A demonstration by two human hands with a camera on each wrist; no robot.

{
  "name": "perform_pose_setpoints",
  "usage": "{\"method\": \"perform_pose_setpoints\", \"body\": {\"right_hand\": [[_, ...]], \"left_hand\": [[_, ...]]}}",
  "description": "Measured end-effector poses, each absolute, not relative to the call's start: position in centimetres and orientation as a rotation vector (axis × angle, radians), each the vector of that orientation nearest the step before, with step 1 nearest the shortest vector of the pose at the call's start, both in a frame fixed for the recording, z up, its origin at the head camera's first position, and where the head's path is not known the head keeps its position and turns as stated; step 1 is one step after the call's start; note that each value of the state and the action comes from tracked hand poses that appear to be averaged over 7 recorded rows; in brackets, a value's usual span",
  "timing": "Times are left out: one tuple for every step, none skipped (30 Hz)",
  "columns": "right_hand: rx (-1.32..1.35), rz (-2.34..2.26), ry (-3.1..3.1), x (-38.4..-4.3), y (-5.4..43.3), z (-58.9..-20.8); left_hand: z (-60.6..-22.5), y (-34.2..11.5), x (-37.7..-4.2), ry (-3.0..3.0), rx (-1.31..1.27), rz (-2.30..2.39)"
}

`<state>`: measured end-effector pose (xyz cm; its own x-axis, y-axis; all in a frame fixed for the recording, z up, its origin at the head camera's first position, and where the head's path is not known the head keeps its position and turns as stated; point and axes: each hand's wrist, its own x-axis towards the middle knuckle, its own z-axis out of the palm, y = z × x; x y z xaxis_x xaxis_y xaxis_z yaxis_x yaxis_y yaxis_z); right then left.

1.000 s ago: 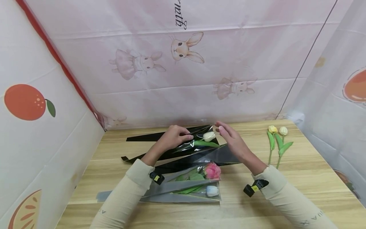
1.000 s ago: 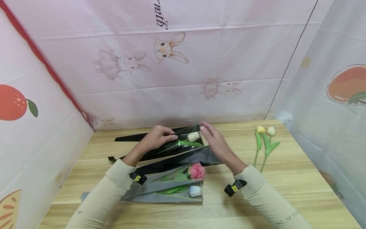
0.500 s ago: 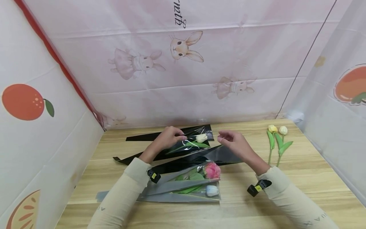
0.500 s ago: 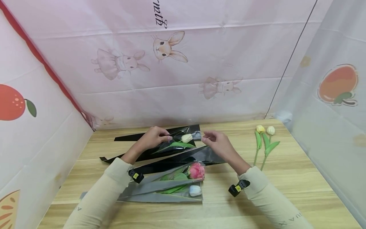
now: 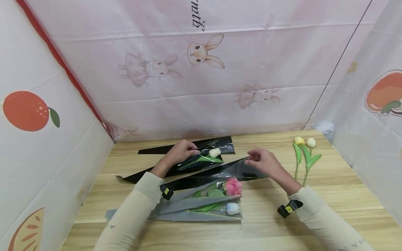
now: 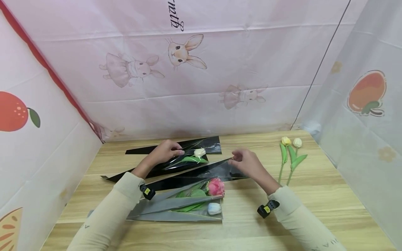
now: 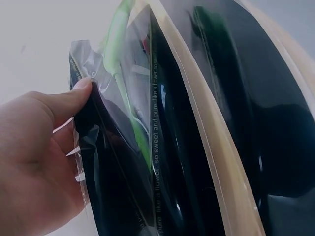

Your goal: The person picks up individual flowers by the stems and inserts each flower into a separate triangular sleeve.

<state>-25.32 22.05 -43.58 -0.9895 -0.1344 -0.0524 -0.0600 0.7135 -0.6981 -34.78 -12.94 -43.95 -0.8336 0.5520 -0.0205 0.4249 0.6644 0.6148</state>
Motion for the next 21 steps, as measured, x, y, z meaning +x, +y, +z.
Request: {"method": "perform_pose_setpoints", "body": {"right_hand": [[-0.161,-1.114,2.818,-25.2,22.1,-43.7],[-0.167,-1.087,2.821,-25.2,22.2,-43.8],[-0.168,-1.06,2.823,-25.1,22.2,-43.8],[-0.171,-1.036,2.823,-24.9,22.3,-43.9],[-0.171,-1.013,2.823,-24.8,22.3,-44.0],[-0.172,-0.993,2.819,-24.7,22.3,-44.1],[-0.172,-0.977,2.818,-24.6,22.4,-44.1],[-0.165,-0.963,2.819,-24.5,22.4,-44.2],[-0.155,-0.948,2.82,-24.4,22.5,-44.2],[-0.143,-0.936,2.824,-24.4,22.6,-44.3],[-0.124,-0.923,2.832,-24.3,22.8,-44.3],[-0.104,-0.911,2.839,-24.3,22.9,-44.5],[-0.086,-0.9,2.85,-24.3,23.1,-44.6],[-0.068,-0.883,2.862,-24.4,23.2,-44.7],[-0.053,-0.87,2.873,-24.4,23.4,-44.8],[-0.035,-0.856,2.881,-24.4,23.5,-45.0],[-0.017,-0.842,2.889,-24.5,23.7,-45.1],[-0.009,-0.828,2.897,-24.5,23.8,-45.2],[-0.004,-0.812,2.904,-24.6,23.9,-45.3],[0.005,-0.802,2.906,-24.6,24.0,-45.4],[0.011,-0.803,2.903,-24.6,24.1,-45.5]], "left_hand": [[-44.1,-13.1,-34.9,2.669,0.793,0.916],[-44.2,-13.2,-34.9,2.662,0.792,0.921],[-44.2,-13.2,-35.0,2.659,0.795,0.924],[-44.3,-13.3,-35.0,2.654,0.793,0.931],[-44.4,-13.4,-35.1,2.652,0.795,0.935],[-44.4,-13.5,-35.1,2.649,0.794,0.941],[-44.5,-13.5,-35.1,2.649,0.796,0.939],[-44.5,-13.6,-35.1,2.648,0.792,0.939],[-44.5,-13.6,-35.1,2.644,0.789,0.939],[-44.6,-13.7,-35.1,2.64,0.779,0.941],[-44.6,-13.7,-35.1,2.637,0.771,0.941],[-44.7,-13.7,-35.1,2.633,0.76,0.94],[-44.7,-13.8,-35.1,2.633,0.752,0.932],[-44.8,-13.8,-35.1,2.632,0.738,0.93],[-44.8,-13.9,-35.1,2.633,0.726,0.927],[-44.9,-13.9,-35.1,2.636,0.711,0.924],[-45.0,-13.9,-35.1,2.637,0.701,0.916],[-45.1,-14.0,-35.1,2.639,0.692,0.908],[-45.2,-14.0,-35.1,2.646,0.685,0.896],[-45.3,-14.0,-35.2,2.651,0.68,0.884],[-45.4,-14.0,-35.2,2.653,0.677,0.872]]}}
